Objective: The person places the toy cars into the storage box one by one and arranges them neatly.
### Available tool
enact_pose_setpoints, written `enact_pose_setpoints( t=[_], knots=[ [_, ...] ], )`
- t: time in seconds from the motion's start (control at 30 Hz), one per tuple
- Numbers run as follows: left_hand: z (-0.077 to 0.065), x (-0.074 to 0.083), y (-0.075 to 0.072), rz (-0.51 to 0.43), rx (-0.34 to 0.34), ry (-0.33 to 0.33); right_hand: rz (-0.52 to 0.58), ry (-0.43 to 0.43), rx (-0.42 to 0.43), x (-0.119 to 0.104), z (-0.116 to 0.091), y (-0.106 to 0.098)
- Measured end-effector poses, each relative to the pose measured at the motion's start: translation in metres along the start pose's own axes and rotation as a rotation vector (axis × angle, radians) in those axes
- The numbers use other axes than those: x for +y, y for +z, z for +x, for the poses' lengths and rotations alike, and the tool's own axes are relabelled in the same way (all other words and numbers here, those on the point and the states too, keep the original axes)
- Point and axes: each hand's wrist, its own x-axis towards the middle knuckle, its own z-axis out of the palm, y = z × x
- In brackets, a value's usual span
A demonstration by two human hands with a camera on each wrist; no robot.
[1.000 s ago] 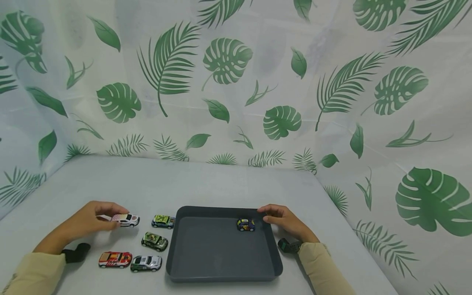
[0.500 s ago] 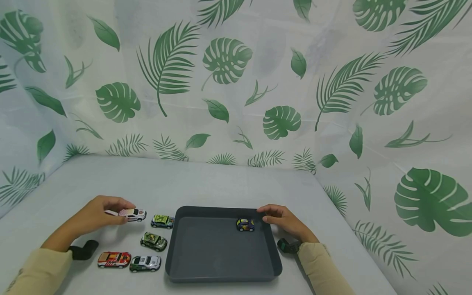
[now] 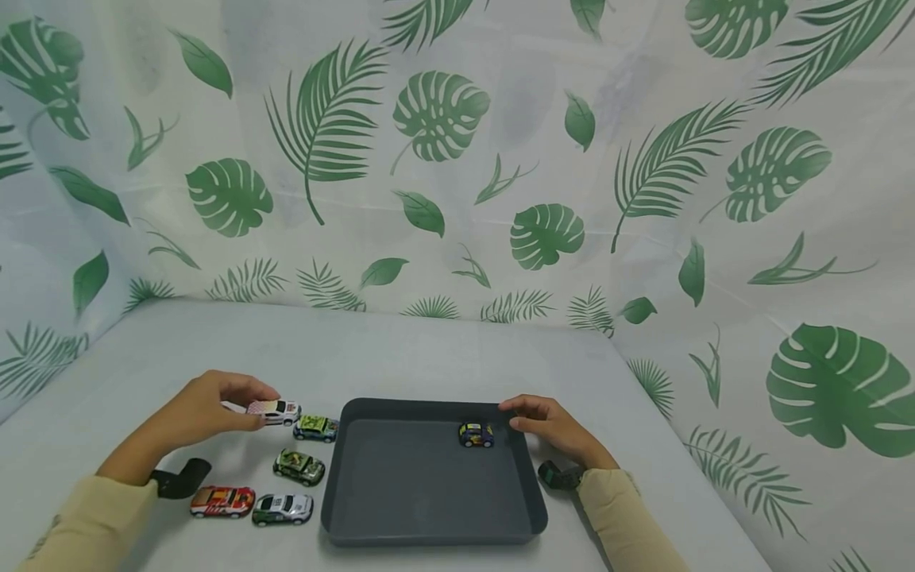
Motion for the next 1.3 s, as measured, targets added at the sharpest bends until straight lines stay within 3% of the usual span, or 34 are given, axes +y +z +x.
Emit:
enact_pose_setpoints(
  t=[0.37, 1.3],
  knots=[
    [0.005, 0.015, 0.005, 0.009, 0.026, -0.063, 0.002, -0.006, -0.004, 0.000, 0.000, 0.000],
    [0.012, 0.050, 0.024, -0.001, 0.028, 0.006, -0.001, -0.004, -0.005, 0.001, 0.001, 0.000]
  ],
)
